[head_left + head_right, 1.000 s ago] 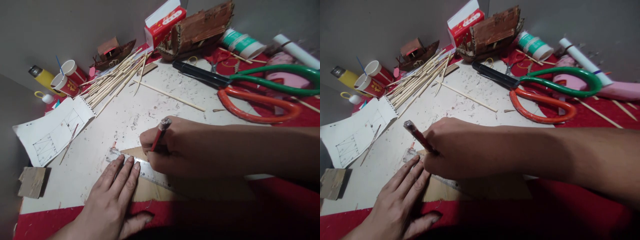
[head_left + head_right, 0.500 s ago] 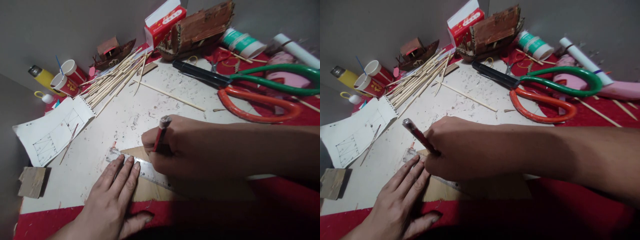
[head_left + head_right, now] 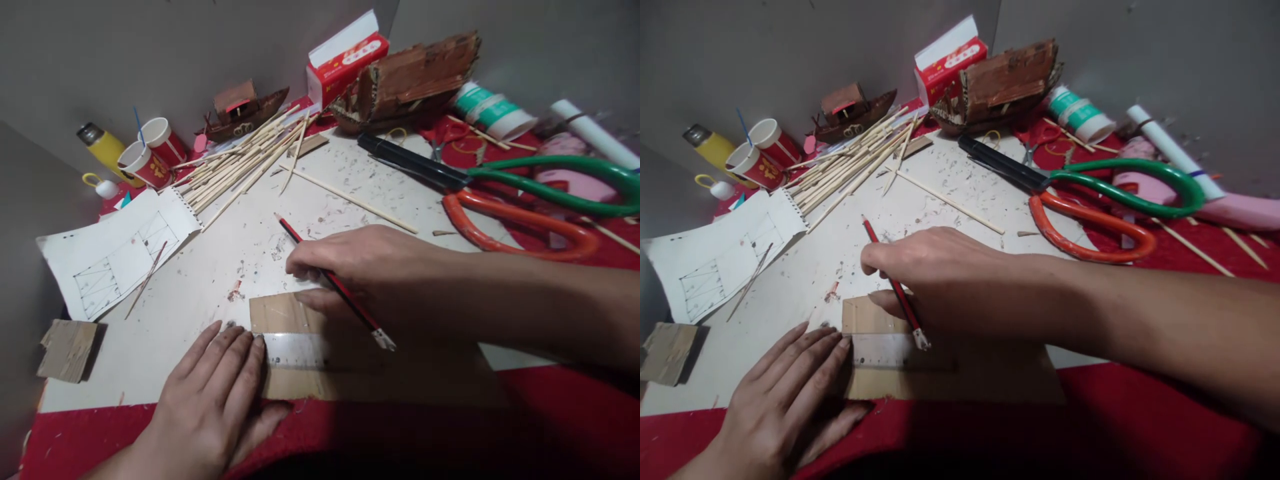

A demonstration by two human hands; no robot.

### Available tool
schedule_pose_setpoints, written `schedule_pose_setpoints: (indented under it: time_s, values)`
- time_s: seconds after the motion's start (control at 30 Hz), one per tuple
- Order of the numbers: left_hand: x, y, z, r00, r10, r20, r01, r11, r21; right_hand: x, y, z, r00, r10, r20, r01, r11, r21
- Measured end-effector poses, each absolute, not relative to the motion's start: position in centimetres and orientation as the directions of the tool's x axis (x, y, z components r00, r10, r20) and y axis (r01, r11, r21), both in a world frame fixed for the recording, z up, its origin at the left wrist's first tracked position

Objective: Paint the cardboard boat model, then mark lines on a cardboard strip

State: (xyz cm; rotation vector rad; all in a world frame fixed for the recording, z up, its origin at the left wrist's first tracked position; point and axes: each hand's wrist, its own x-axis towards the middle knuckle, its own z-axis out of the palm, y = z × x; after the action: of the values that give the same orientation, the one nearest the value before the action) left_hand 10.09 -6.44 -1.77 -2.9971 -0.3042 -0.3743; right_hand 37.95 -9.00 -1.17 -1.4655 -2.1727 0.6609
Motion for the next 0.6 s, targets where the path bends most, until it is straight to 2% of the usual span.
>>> schedule_pose_setpoints:
  time_s: [0.1, 0.23, 0.43, 0.6]
  values:
    - [10.0, -6.1, -1.8, 0.95, 0.243, 0.197, 0.255, -0.966, -0.037, 38.0, -9.2, -0.9, -0.372, 0.928, -0.027, 0.802, 0.307, -0.512]
    - [9.8, -5.9, -1.9, 0.941, 0.31, 0.132, 0.307, -0.951, 0.046, 38.0, -9.5, -0.4, -0.386, 0.911, -0.147, 0.84, 0.28, -0.465]
    - [9.6, -6.1, -2.0, 0.921, 0.366, 0.134, 0.344, -0.924, 0.164, 37.9, -9.9, -0.4, -0.401, 0.889, -0.223, 0.846, 0.265, -0.463]
    - [9.5, -6.1, -1.9, 0.902, 0.427, 0.063, 0.394, -0.873, 0.286, 38.1, -10.2, -1.0, -0.427, 0.874, -0.233, 0.823, 0.269, -0.5]
